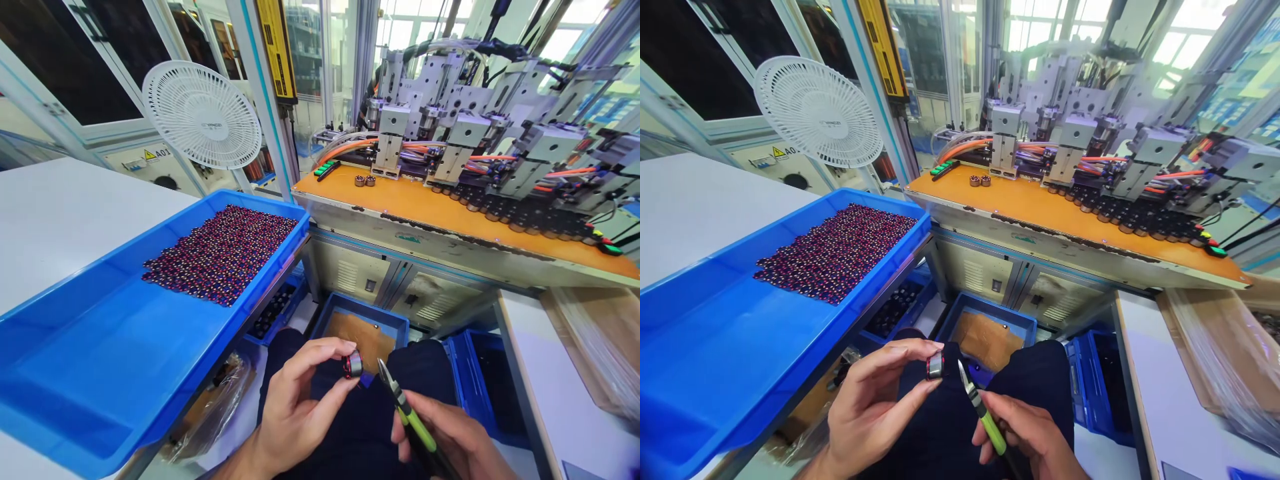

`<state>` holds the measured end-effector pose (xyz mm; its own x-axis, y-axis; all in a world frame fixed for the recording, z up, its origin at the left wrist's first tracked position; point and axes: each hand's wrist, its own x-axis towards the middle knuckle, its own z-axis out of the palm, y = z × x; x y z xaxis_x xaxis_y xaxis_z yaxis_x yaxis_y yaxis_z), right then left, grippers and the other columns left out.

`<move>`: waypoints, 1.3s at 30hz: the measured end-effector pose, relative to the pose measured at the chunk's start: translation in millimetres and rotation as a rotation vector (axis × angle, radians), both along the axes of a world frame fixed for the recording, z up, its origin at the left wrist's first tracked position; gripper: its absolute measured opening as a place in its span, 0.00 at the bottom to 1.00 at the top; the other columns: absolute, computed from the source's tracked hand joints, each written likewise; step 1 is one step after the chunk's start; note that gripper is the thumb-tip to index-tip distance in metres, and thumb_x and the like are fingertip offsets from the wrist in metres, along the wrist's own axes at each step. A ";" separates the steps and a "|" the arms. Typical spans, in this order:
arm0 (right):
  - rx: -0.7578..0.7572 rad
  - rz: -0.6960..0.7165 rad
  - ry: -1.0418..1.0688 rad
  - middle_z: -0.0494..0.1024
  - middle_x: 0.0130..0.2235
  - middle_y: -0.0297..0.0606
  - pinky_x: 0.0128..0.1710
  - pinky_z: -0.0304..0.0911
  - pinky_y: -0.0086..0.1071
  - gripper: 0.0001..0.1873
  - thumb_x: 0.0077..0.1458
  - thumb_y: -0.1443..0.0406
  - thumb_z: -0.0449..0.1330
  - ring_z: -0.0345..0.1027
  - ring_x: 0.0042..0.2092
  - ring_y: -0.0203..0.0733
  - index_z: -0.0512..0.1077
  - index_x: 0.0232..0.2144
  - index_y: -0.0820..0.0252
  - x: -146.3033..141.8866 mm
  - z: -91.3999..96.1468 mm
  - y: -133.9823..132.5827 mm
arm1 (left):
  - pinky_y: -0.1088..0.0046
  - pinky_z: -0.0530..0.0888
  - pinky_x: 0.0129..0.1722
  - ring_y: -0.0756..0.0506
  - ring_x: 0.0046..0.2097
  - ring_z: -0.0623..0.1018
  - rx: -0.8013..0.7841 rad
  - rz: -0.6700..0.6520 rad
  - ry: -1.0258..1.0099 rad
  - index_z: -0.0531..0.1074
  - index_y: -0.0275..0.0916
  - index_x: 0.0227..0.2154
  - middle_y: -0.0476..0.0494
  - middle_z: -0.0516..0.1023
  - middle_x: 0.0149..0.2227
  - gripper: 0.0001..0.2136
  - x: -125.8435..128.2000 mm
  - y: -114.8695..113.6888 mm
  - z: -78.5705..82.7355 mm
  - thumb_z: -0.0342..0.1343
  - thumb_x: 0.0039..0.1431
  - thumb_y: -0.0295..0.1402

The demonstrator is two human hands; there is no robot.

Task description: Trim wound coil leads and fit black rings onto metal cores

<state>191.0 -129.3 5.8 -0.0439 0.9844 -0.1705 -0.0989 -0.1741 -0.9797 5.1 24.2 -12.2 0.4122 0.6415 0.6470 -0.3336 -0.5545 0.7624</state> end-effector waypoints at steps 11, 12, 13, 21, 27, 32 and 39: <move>0.065 0.023 0.019 0.76 0.44 0.45 0.48 0.68 0.44 0.32 0.57 0.46 0.62 0.73 0.43 0.47 0.68 0.60 0.48 -5.8 3.0 5.8 | 0.68 0.81 0.48 0.44 0.46 0.83 0.014 0.040 0.043 0.68 0.47 0.57 0.44 0.82 0.45 0.33 -3.6 -4.0 5.6 0.61 0.50 0.13; 0.067 0.024 0.016 0.76 0.44 0.45 0.48 0.69 0.44 0.32 0.56 0.46 0.62 0.73 0.42 0.47 0.69 0.59 0.48 -5.8 4.1 6.5 | 0.68 0.81 0.48 0.44 0.46 0.83 0.012 0.046 0.048 0.68 0.47 0.57 0.44 0.83 0.45 0.33 -3.9 -4.6 5.4 0.61 0.50 0.13; 0.062 0.023 0.015 0.77 0.43 0.45 0.47 0.69 0.44 0.32 0.56 0.45 0.62 0.73 0.42 0.46 0.70 0.59 0.49 -6.0 5.0 7.2 | 0.67 0.81 0.47 0.44 0.45 0.83 0.012 0.050 0.052 0.68 0.47 0.56 0.44 0.83 0.44 0.32 -4.1 -5.0 4.9 0.62 0.50 0.13; -0.088 0.042 0.015 0.76 0.38 0.46 0.43 0.69 0.44 0.30 0.52 0.43 0.64 0.71 0.38 0.45 0.78 0.47 0.58 -6.3 1.6 5.0 | 0.66 0.82 0.47 0.44 0.46 0.82 0.002 0.018 0.045 0.66 0.45 0.57 0.42 0.82 0.45 0.33 -5.4 -5.8 1.0 0.61 0.50 0.13; -0.113 0.030 0.046 0.74 0.38 0.45 0.36 0.69 0.36 0.29 0.51 0.44 0.65 0.68 0.33 0.39 0.78 0.45 0.58 -7.7 -0.7 3.4 | 0.68 0.81 0.48 0.45 0.46 0.82 -0.039 0.003 0.032 0.66 0.45 0.57 0.44 0.82 0.46 0.33 -5.5 -7.1 1.2 0.61 0.50 0.12; -0.024 0.034 0.006 0.73 0.35 0.41 0.31 0.66 0.30 0.26 0.57 0.49 0.63 0.65 0.30 0.34 0.74 0.54 0.54 -8.5 -10.0 2.6 | 0.69 0.81 0.47 0.45 0.45 0.83 -0.053 0.021 0.029 0.67 0.46 0.57 0.45 0.82 0.45 0.33 -5.0 -7.7 1.7 0.61 0.49 0.12; 0.012 -0.096 -0.015 0.75 0.38 0.41 0.34 0.68 0.30 0.29 0.57 0.58 0.64 0.68 0.33 0.35 0.68 0.60 0.49 -4.8 -25.0 0.7 | 0.73 0.81 0.46 0.47 0.43 0.83 -0.112 0.058 0.033 0.70 0.48 0.55 0.47 0.83 0.44 0.32 -4.2 -8.4 2.3 0.62 0.49 0.13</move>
